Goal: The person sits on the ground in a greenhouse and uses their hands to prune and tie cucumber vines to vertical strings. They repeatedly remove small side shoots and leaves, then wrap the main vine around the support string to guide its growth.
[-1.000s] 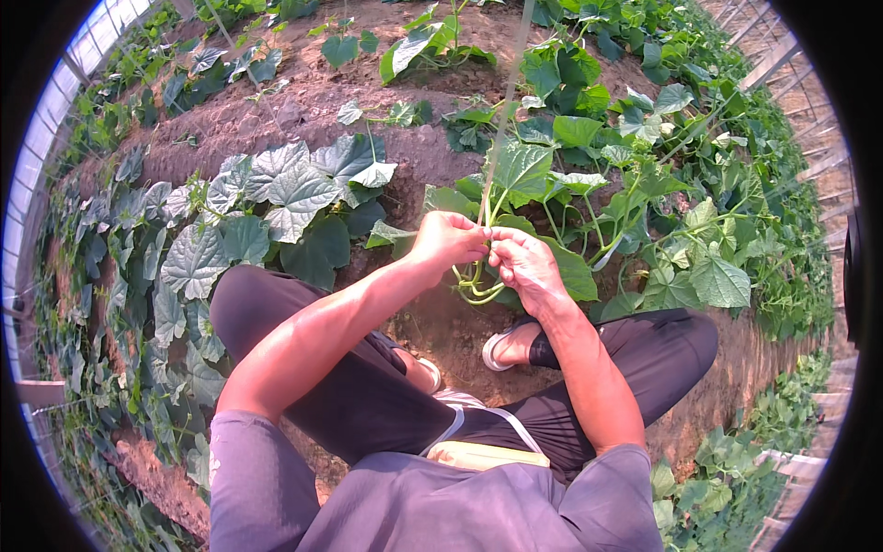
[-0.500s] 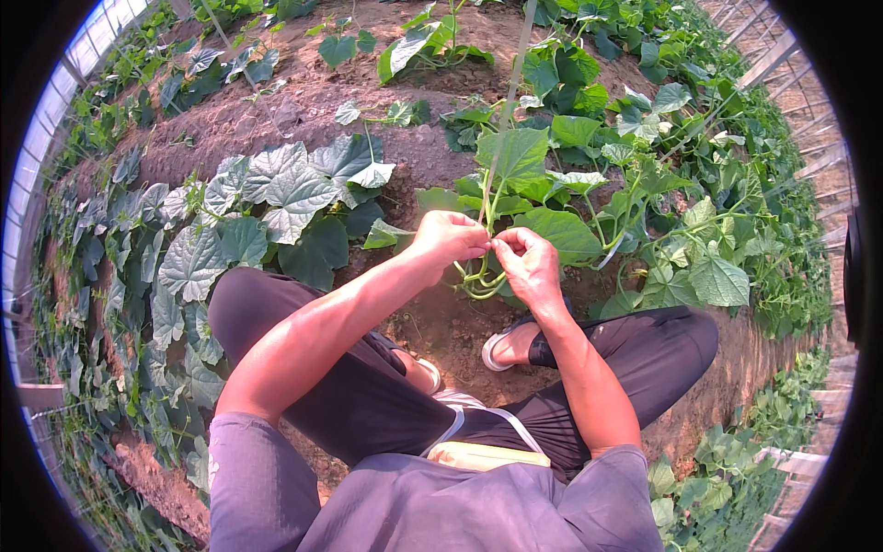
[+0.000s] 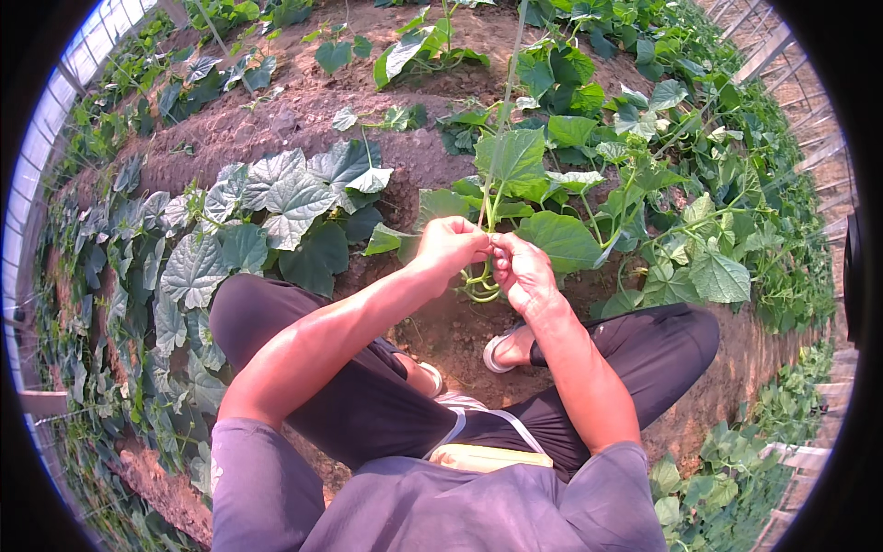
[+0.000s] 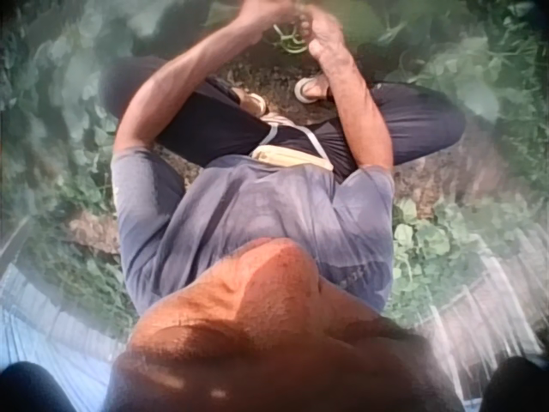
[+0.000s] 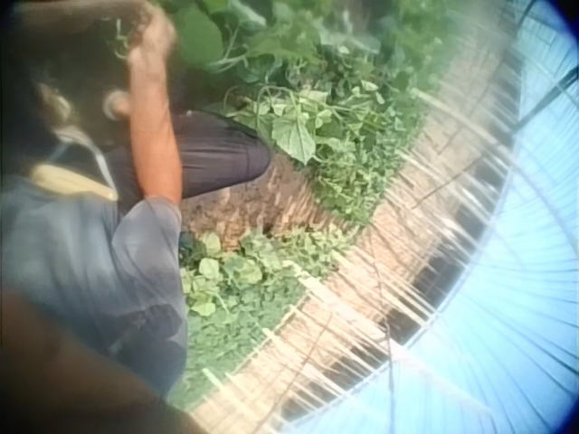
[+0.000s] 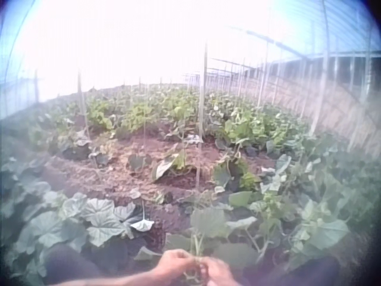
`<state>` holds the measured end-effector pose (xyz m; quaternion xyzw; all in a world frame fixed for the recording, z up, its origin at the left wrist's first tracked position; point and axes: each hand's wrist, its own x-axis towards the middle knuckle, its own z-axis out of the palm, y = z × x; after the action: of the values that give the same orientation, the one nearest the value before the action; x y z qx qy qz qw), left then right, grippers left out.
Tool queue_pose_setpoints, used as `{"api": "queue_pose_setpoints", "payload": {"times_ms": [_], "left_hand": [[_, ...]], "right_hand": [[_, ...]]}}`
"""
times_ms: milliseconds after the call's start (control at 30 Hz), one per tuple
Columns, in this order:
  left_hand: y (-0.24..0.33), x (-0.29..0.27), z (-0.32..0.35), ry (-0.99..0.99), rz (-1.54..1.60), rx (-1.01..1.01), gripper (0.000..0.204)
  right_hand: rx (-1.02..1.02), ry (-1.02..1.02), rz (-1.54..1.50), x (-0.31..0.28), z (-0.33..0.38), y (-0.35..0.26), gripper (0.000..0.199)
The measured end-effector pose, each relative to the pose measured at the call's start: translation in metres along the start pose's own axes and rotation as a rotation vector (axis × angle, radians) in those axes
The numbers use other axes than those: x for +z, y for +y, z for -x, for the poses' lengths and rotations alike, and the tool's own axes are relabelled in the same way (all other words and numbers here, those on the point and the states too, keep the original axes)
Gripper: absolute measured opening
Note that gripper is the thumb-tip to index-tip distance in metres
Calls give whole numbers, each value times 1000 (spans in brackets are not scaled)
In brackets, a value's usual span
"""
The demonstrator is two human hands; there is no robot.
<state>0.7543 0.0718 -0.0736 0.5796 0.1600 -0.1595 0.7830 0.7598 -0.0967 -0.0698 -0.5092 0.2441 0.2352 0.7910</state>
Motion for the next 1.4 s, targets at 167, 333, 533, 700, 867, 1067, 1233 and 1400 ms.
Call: {"api": "queue_pose_setpoints", "payload": {"times_ms": [167,333,533,700,867,1067,1233,1400], "left_hand": [[-3,1,-1,38,52,-100,11],[-6,-4,-3,-14,19,-163,14],[-4,-9,-5,-44,-26,-172,10],[4,-6,1,-66,-79,-148,9],[3,-11,4,-67,-83,-120,8],[-1,-5,-2,6,3,-123,9],[-4,-2,-4,30,32,-162,18],[6,-6,3,-66,-46,-124,30]], "right_hand": [[63,-94,-210,-6,-17,17,14],[43,-64,-2,-1,-10,13,15],[-212,45,317,4,1,8,16],[-419,9,504,-1,9,2,24],[-1021,135,1337,-2,25,-5,15],[-1294,181,1528,-1,31,-4,16],[-914,163,1510,-19,19,0,16],[-1064,154,1293,10,45,-12,28]]}}
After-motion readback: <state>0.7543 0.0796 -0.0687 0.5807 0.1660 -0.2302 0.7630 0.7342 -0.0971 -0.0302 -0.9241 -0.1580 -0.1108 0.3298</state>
